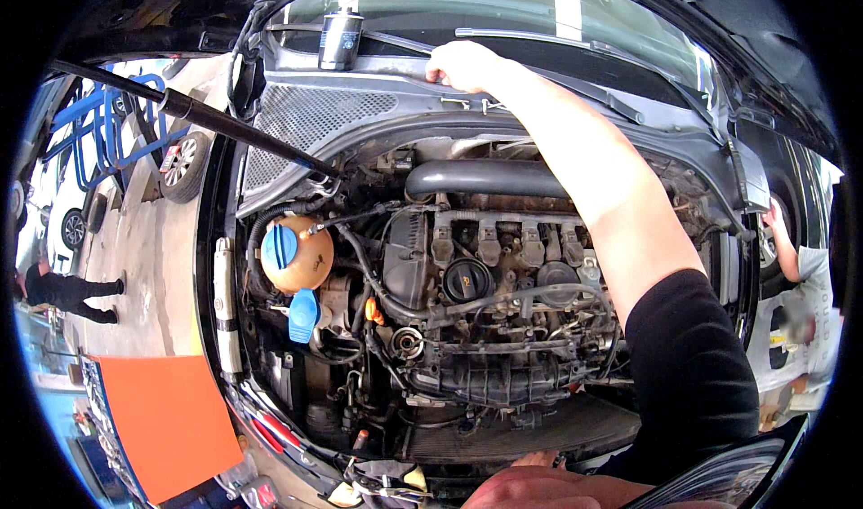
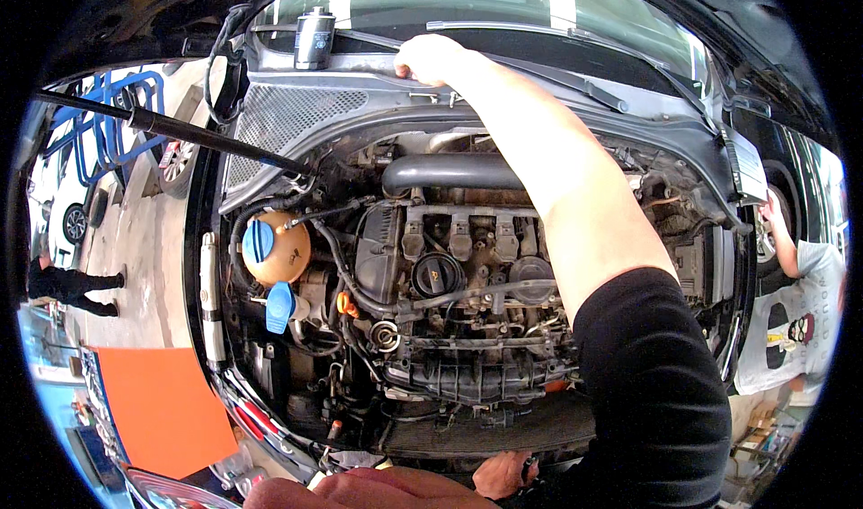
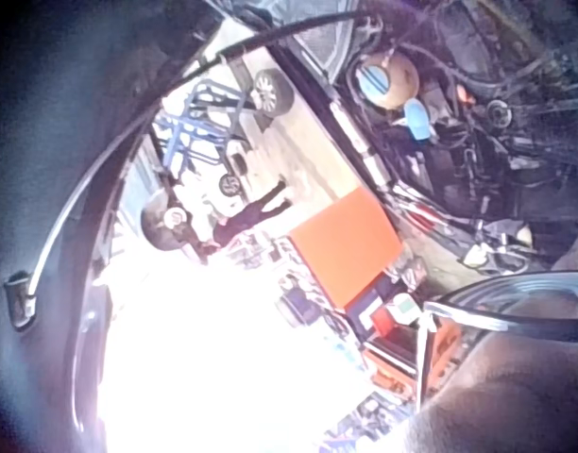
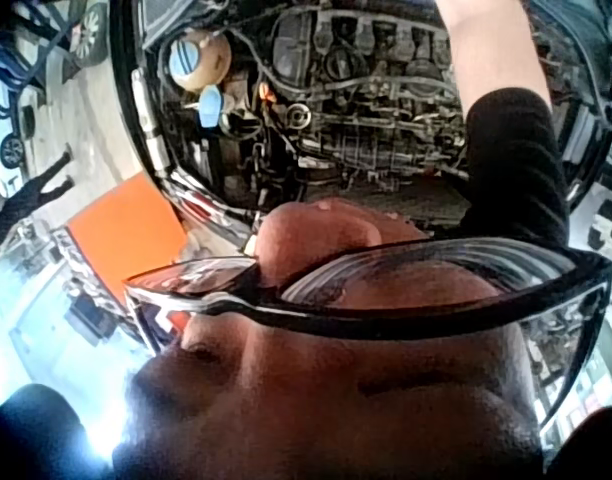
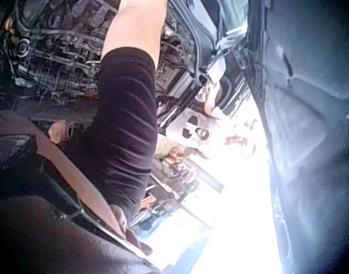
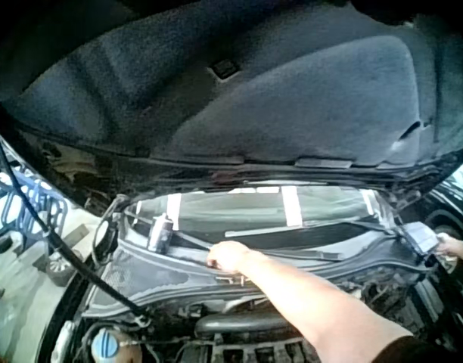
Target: The person works under the hood of a car, using a wrench to tighten bolts on the engine. They then remove a plastic engine cover, inspect the components, and reattach the cover.
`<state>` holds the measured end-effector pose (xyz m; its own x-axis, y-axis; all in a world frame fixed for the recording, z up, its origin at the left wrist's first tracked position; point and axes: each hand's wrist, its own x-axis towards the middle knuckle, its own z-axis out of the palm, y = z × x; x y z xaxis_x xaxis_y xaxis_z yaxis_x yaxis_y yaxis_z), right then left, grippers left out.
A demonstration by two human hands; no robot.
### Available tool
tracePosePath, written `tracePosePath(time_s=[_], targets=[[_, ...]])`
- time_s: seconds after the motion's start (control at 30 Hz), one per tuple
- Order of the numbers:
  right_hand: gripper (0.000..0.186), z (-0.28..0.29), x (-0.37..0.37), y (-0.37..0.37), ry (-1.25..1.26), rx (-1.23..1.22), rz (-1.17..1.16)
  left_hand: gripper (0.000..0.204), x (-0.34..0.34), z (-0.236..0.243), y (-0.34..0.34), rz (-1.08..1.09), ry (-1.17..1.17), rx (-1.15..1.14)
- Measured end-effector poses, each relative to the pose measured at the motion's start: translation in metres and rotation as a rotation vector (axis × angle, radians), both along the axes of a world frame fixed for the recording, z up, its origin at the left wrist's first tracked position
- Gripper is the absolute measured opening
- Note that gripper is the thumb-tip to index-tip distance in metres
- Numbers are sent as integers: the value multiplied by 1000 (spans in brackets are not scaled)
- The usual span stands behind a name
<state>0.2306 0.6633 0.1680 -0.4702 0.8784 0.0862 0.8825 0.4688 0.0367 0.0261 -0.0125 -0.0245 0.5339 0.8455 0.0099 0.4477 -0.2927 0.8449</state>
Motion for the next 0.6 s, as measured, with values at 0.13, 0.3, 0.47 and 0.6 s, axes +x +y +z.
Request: tracePosePath(time_s=[0.13, 0.3, 0.47, 0.6], targets=[[22, -13, 7, -3, 105, 9, -113, 32, 0, 1, 1, 1, 6, -14], [15, -19, 31, -14, 334, 68, -115, 32, 2, 0, 2, 0, 4, -19], [18, -15, 41, -25, 570, -35, -171, 32, 2, 1, 1, -4, 14, -28], [18, -5, 49, -38, 544, -38, -163, 32, 3, 1, -3, -16, 21, -36]])
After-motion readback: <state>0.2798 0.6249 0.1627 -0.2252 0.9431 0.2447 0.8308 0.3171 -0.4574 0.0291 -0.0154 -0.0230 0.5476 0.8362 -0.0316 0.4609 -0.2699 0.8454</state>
